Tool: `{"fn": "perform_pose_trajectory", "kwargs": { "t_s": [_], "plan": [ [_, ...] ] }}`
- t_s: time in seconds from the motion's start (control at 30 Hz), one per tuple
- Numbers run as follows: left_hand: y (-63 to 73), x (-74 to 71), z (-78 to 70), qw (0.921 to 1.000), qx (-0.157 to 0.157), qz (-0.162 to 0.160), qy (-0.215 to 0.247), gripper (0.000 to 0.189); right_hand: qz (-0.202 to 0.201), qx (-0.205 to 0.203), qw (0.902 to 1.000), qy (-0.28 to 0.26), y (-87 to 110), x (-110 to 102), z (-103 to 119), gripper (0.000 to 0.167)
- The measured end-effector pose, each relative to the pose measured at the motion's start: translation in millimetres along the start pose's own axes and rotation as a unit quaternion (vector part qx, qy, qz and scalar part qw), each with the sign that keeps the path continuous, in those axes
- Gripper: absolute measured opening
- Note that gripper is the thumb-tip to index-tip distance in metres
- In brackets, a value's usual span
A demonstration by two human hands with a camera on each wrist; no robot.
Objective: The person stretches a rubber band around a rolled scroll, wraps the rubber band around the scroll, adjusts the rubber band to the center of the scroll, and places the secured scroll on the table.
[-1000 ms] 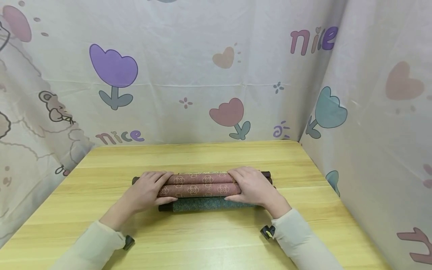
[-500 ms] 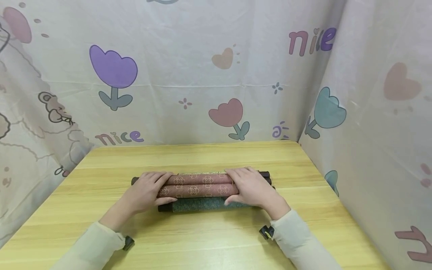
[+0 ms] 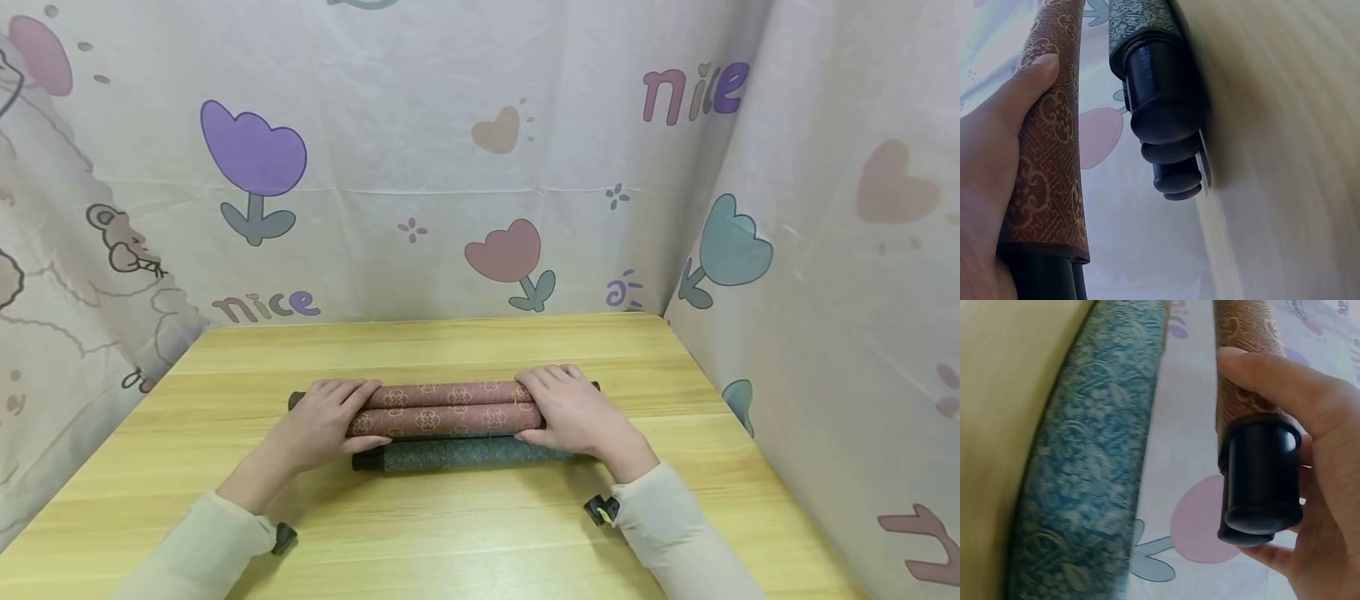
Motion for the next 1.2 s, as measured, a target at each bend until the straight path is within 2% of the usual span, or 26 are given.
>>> {"fn": "perform_pose_trajectory", "kwargs": {
  "t_s": [0.2,0.43,0.63,1.03,1.2],
  "plan": [
    [0.3,0.4,-1.8,0.9997,0.005,0.015,-0.017,0.082,-0.005,-0.021,0.9996,0.016,-1.8,11.0,-1.6,0.074],
    [0.6,-0.6,-2.8,0.9997,-0.006,0.023,-0.006,0.081,-0.052,-0.047,0.9972,0.027,-3.0,11.9,-3.3,0.075],
    [1.2,2.1,-4.2,0.9995,0.000,0.030,-0.011,0.081,-0.036,-0.054,0.9972,0.039,-2.5,13.5,-2.7,0.074],
    [-0.7,0.1,-8.5,0.9994,0.019,0.009,-0.027,0.082,-0.033,-0.065,0.9960,0.052,-6.7,19.5,4.5,0.078],
    [0.0,1.3,-8.8,0.9996,0.013,0.005,-0.024,0.082,-0.058,-0.067,0.9947,0.052,-8.0,19.3,10.0,0.078]
  ]
}}
Point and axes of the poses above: each hand's wrist, its own y-axis away from the middle knuckle, its own x-axis out of the palm, z = x × y, the point moved 2 cm from there along -y, towards the middle knuckle, and after that the axes turned 11 degrees about -y, right-handed, at the moved point
